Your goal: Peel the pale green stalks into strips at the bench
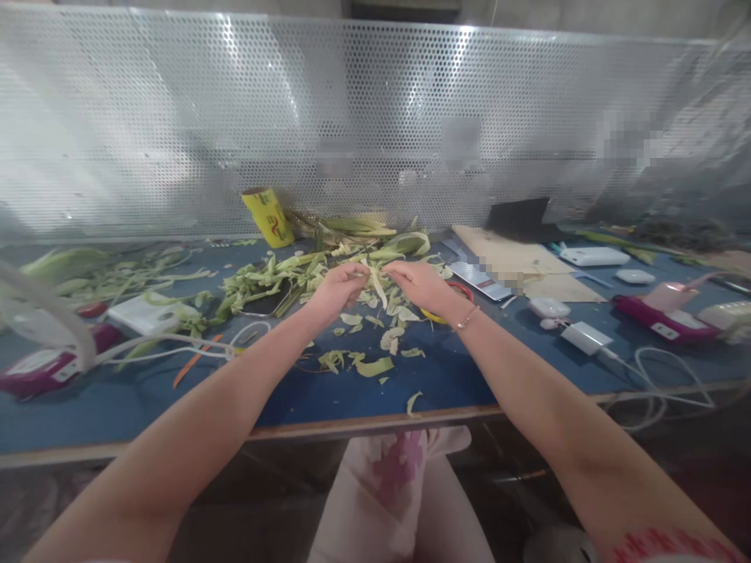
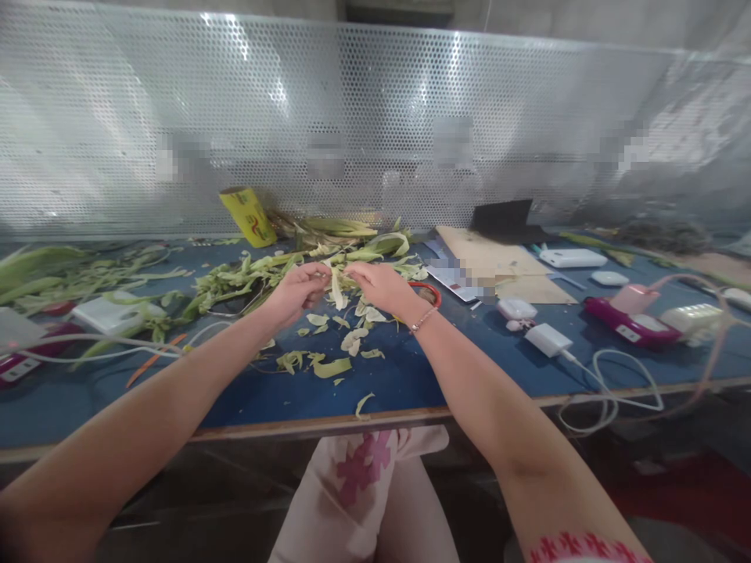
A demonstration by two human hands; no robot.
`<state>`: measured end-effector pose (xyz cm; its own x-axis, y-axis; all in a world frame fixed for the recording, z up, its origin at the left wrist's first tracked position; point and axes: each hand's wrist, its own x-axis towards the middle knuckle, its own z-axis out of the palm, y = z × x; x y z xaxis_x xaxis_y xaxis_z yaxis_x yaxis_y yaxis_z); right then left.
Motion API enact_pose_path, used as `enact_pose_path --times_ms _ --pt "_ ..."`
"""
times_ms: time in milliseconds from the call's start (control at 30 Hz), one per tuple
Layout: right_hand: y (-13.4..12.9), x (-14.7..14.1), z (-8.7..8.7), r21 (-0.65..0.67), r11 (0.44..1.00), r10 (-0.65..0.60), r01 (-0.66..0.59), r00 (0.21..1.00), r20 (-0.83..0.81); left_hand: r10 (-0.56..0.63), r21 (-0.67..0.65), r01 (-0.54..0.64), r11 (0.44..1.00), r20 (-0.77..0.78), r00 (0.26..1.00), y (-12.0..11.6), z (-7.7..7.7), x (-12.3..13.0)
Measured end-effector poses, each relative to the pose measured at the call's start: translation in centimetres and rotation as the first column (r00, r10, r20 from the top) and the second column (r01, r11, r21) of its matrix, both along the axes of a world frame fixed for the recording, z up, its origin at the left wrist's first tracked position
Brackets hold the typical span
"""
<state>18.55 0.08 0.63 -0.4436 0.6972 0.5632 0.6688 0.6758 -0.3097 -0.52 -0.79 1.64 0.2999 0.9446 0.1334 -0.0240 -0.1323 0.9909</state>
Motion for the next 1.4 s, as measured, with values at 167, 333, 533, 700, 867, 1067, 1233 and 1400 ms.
enact_pose_path --times_ms 167,333,533,700,867,1067,1233,1400 --pt "-0.5 -0.5 -0.3 0.049 0.998 -0.035 0.033 0.999 0.035 0.028 0.046 -0.030 0.998 0.050 0.998 -0.2 -0.8 0.5" --pt "-1.4 -1.3 -0.2 0.078 0.997 0.005 -0.010 0.999 0.052 0.035 0.033 -0.037 0.999 0.067 0.997 -0.5 -1.0 0.8" --pt "-1.9 -1.2 0.0 0.071 0.997 -0.002 0.004 1.000 -0.026 0.032 0.086 -0.036 0.996 0.044 0.998 -0.7 -0.9 0.8" --pt "-1.8 -1.3 0.0 0.063 0.997 -0.050 0.051 0.998 -0.025 -0.007 0.091 0.000 0.996 0.080 0.997 -0.7 -0.9 0.7" --pt "-1.1 -1.3 -0.2 0.093 0.995 0.039 -0.034 0.998 -0.054 -0.051 0.100 0.040 0.994 0.103 0.993 -0.5 -1.1 0.6" --pt "-0.7 -1.3 -0.3 0.042 0.996 0.081 -0.078 0.995 -0.059 0.025 0.199 -0.024 0.980 -0.005 1.000 0.0 -1.0 0.2" --pt "-0.4 -1.3 -0.1 0.022 0.998 0.065 -0.062 0.985 -0.160 0.027 0.154 -0.029 0.988 0.013 1.000 0.3 -1.1 0.1" --pt "-0.2 -1.3 -0.2 -0.009 0.999 0.050 -0.052 0.982 -0.182 0.023 0.102 -0.024 0.995 0.012 1.000 0.3 -1.3 0.3"
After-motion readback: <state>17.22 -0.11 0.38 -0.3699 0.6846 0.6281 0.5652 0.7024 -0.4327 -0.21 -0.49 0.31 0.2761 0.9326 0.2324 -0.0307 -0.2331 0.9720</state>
